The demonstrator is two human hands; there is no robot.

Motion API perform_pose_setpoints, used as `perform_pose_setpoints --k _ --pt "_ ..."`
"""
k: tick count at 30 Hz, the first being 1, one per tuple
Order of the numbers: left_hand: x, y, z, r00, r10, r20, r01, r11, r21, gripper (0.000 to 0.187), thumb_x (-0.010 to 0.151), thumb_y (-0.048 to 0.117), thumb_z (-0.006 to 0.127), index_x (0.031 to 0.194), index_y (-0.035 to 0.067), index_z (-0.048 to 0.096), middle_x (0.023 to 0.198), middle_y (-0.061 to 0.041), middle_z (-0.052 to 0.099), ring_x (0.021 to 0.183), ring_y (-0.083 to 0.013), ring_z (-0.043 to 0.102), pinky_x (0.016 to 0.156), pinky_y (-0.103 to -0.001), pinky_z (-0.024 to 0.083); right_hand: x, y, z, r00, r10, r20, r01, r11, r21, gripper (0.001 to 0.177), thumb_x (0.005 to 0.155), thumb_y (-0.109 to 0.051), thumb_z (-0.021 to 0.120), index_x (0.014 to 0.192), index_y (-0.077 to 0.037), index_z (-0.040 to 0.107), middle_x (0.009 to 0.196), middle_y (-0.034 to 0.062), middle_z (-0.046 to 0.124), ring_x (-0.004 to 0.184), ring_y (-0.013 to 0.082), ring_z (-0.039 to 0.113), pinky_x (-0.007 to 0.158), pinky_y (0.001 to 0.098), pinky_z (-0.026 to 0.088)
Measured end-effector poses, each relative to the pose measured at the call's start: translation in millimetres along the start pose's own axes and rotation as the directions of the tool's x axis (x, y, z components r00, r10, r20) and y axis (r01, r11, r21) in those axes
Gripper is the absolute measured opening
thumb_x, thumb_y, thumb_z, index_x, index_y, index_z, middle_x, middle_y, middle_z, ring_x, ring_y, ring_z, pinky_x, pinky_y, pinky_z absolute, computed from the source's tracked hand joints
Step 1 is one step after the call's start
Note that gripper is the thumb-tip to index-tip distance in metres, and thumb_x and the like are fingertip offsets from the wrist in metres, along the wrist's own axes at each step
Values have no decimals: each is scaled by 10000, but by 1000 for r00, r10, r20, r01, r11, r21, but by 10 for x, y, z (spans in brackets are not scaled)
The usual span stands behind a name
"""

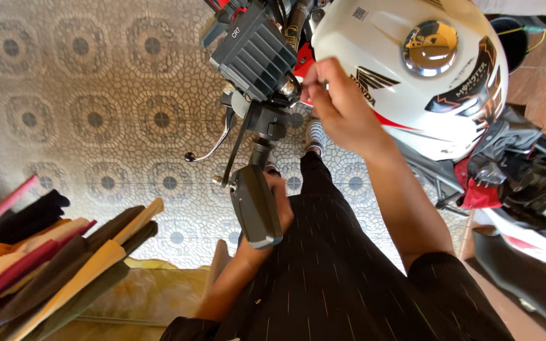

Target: The person works on a motorcycle handlebar using a small wrench, handling wires and nuts near the switch assembly.

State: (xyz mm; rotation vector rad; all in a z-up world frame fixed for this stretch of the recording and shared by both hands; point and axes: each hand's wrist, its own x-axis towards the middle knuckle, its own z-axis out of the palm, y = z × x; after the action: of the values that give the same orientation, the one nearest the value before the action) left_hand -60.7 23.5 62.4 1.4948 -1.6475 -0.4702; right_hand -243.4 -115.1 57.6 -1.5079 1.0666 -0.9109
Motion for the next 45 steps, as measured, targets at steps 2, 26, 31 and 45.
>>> perform_pose_setpoints --k 2,26,31,45 --pt "-108 70 136 995 -87 39 93 977 -194 76 1005 54 701 1042 63 635 940 -103 632 849 -247 650 782 -335 542 -76 -23 16 999 0 49 0 1000 -9 90 1107 55 448 1163 -15 453 1016 78 607 885 99 564 756 273 483" --pt "442 -36 1434 644 -494 584 159 -660 -734 353 1112 352 526 1381 126 565 1340 -11 610 1288 -166 539 1159 -367 422 -170 39 132 980 -39 -195 58 994 91 228 1156 53 565 1374 34 499 1164 121 643 930 112 644 831 239 550" --pt "481 -12 1427 611 -525 592 163 -649 -743 354 1062 379 517 1299 130 601 1202 7 648 1199 -150 555 1108 -349 432 -69 62 118 973 -100 -206 108 994 26 218 1105 77 632 1312 49 572 1148 142 690 817 140 703 686 233 574" --pt "378 -102 1353 691 -389 609 209 -699 -684 340 1142 363 474 1222 70 625 1150 -43 664 1096 -187 616 1011 -370 492 -225 -60 353 891 -264 -369 93 902 -421 142 1053 83 679 1179 31 642 1073 134 709 895 186 745 723 255 592"
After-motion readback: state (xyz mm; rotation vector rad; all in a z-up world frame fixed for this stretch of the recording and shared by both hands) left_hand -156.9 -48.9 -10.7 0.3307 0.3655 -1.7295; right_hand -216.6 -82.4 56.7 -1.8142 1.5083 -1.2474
